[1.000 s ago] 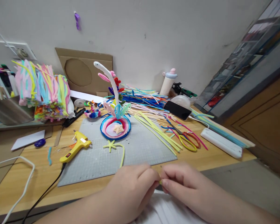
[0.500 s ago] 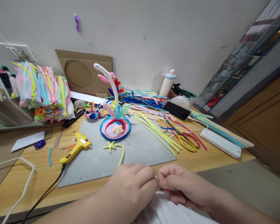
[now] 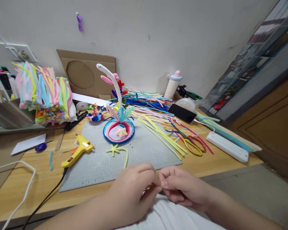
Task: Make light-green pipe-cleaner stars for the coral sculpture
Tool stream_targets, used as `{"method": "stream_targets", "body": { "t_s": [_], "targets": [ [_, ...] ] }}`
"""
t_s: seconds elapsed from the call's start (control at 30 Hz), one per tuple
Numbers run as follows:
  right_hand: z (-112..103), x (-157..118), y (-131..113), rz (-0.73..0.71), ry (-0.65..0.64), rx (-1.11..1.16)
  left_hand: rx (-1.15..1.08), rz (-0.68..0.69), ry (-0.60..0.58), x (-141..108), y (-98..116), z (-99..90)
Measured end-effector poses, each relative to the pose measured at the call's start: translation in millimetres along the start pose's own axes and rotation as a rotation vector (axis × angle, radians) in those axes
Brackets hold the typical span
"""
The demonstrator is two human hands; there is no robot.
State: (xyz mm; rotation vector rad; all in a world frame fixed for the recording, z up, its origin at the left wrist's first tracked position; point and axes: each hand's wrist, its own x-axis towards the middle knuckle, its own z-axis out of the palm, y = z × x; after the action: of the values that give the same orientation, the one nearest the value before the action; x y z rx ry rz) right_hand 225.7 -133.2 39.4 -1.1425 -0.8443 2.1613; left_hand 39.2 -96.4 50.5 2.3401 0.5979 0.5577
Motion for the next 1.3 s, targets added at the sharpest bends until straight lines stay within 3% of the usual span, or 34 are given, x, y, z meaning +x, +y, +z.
{"method": "stream_targets", "body": {
  "t_s": [0.1, 0.3, 0.43, 0.67, 1.3],
  "targets": [
    [2, 2, 3, -0.03, 0.063, -0.046, 0.035, -0.058, 0.011, 0, 0, 0.6],
    [6, 8, 7, -0.093, 0.142, -0.13, 0.271, 0.01, -0.005, -3, -6, 6.6],
    [2, 12, 9, -0.023, 0.109, -0.101, 0.351, 0.069, 0.04, -2, -9, 9.3],
    [-2, 16, 13, -0.04, 0.051, -0.092, 0.413, 0.087, 0.083, 0, -9, 9.6],
    [0, 14, 12, -0.023, 0.071, -0.118, 0.45, 0.102, 0.025, -2, -11, 9.1]
  ]
}}
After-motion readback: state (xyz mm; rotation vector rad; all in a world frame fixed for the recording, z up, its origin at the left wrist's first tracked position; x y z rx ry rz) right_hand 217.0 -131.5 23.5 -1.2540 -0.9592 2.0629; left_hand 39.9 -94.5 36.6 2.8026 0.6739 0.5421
